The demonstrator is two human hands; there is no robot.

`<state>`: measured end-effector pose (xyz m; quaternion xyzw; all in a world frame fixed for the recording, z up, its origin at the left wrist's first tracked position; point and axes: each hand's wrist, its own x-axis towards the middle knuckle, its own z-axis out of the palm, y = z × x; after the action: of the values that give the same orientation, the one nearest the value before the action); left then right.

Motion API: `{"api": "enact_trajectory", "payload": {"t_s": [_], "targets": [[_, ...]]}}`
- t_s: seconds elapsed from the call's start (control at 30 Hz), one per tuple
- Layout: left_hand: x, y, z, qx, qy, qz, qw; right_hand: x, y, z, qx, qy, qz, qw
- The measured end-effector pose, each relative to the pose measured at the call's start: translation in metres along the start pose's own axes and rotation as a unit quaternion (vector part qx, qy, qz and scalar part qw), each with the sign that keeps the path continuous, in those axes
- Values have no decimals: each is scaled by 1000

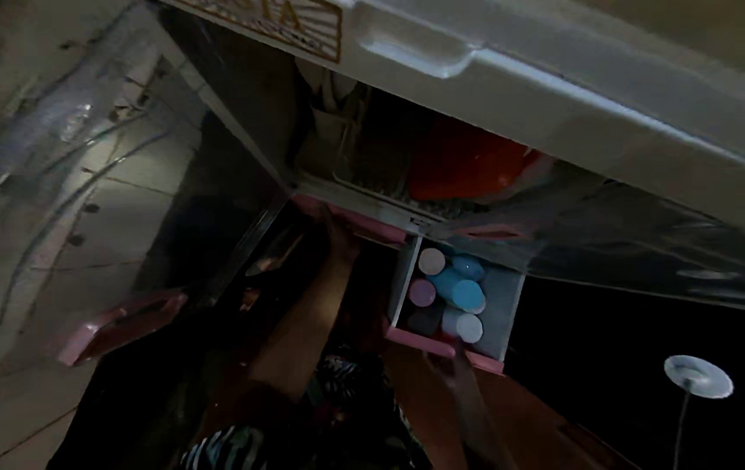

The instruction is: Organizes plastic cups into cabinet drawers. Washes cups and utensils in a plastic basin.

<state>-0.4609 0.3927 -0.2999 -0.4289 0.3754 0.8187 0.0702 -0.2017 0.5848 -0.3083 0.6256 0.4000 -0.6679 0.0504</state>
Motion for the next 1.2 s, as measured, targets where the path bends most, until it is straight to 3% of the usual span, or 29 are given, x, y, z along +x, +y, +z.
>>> {"api": "enact_trajectory", "payload": {"t_s": [0.07, 0.1, 0.17, 0.23, 0.27, 0.4, 0.47, 0.53, 0.63, 0.7, 0.8, 0.9, 0.97, 1.0, 1.1, 1.2], "targets": [[-37, -29, -3, 125, -53, 139, 981, -7, -4, 8, -6, 28, 19, 999], [-61, -51, -5, 212, -99, 209, 949, -11, -7, 12, -8, 38, 25, 999], [-99, -95, -10, 375, -262, 286, 842, -41, -31, 32, -25, 66, 63, 995], [-116, -121, -3, 550, -405, 266, 681, -84, -67, 61, -65, 90, 101, 989], [-116, -129, 5, 601, -431, 244, 628, -92, -73, 65, -79, 89, 107, 987], [-103, -136, 30, 685, -448, 196, 541, -29, -25, 12, -61, 17, 85, 994], [-112, -116, 37, 657, -452, 196, 571, -22, -16, 0, -77, -10, 107, 991], [-127, -87, 37, 603, -419, 218, 642, -31, -20, -3, -159, -28, 93, 983], [-135, -54, 24, 533, -345, 287, 717, -44, -30, -8, -290, -21, 11, 957], [-131, -39, 14, 495, -312, 323, 744, -48, -38, -9, -287, 3, -52, 956], [-127, -23, 11, 495, -309, 302, 754, -46, -44, -10, -225, 59, -177, 957], [-129, -32, 27, 565, -365, 132, 728, -31, -40, -22, -273, 8, -403, 874], [-127, -57, 35, 567, -398, 60, 719, -32, -45, -23, -341, -6, -448, 826], [-126, -70, 39, 562, -406, 44, 719, -36, -48, -23, -352, -1, -434, 829], [-143, -82, 50, 554, -430, 87, 707, -32, -53, -28, -362, 59, -427, 827], [-166, -90, 44, 487, -434, 258, 713, -21, -61, -34, -374, 91, -479, 789]]}}
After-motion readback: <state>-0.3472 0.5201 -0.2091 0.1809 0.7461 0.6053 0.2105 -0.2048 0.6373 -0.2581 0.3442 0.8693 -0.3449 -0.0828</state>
